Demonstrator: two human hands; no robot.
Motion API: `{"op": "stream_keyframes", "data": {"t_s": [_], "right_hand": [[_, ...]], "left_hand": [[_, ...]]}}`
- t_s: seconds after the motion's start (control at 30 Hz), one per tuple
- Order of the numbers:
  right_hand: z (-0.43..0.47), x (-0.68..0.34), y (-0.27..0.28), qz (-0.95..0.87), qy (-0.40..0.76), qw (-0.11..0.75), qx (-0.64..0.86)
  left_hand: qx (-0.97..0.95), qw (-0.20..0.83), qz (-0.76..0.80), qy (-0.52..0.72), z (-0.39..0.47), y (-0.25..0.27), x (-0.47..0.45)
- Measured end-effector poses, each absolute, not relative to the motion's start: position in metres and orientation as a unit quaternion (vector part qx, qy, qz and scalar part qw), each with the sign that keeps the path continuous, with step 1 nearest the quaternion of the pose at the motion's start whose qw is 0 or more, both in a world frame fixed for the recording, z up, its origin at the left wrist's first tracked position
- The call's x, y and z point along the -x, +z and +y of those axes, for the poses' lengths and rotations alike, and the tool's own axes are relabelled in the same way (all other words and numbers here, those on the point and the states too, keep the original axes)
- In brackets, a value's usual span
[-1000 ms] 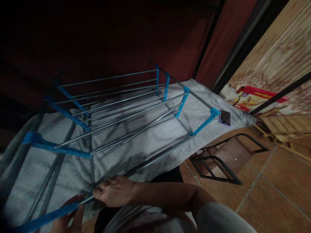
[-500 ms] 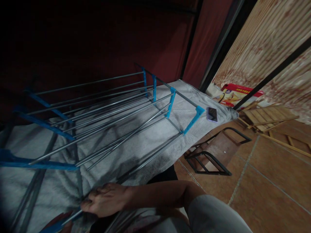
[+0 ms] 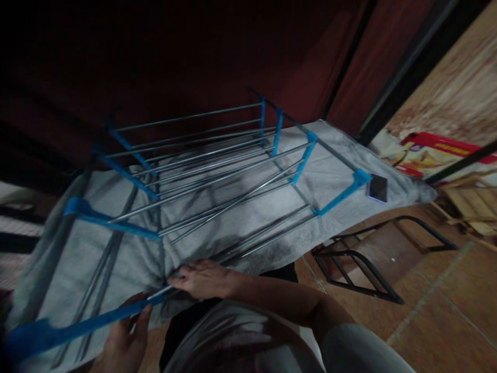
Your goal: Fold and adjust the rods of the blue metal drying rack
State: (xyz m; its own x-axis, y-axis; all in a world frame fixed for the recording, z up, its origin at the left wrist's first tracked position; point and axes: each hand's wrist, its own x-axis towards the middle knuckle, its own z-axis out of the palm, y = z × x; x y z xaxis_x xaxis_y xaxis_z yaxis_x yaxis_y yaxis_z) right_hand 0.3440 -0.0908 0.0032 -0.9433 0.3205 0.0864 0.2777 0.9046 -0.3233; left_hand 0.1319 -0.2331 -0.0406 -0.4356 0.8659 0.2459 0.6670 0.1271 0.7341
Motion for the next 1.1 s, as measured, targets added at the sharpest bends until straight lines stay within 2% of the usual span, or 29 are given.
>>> {"op": "stream_keyframes", "data": {"t_s": [0.33,1.1], "right_hand": [[-0.068,-0.341,0.006,-0.965,0.188,0.01,0.184],[-0.061,-0.277,-0.016,-0.968,0.17,-0.012,0.182]], "left_hand": [[-0.463,0.192,0.768,0.399,-0.247,-0.047,-0.149],[-0.472,0.209,0.763,0.39,-0.236,-0.078,-0.138]]}}
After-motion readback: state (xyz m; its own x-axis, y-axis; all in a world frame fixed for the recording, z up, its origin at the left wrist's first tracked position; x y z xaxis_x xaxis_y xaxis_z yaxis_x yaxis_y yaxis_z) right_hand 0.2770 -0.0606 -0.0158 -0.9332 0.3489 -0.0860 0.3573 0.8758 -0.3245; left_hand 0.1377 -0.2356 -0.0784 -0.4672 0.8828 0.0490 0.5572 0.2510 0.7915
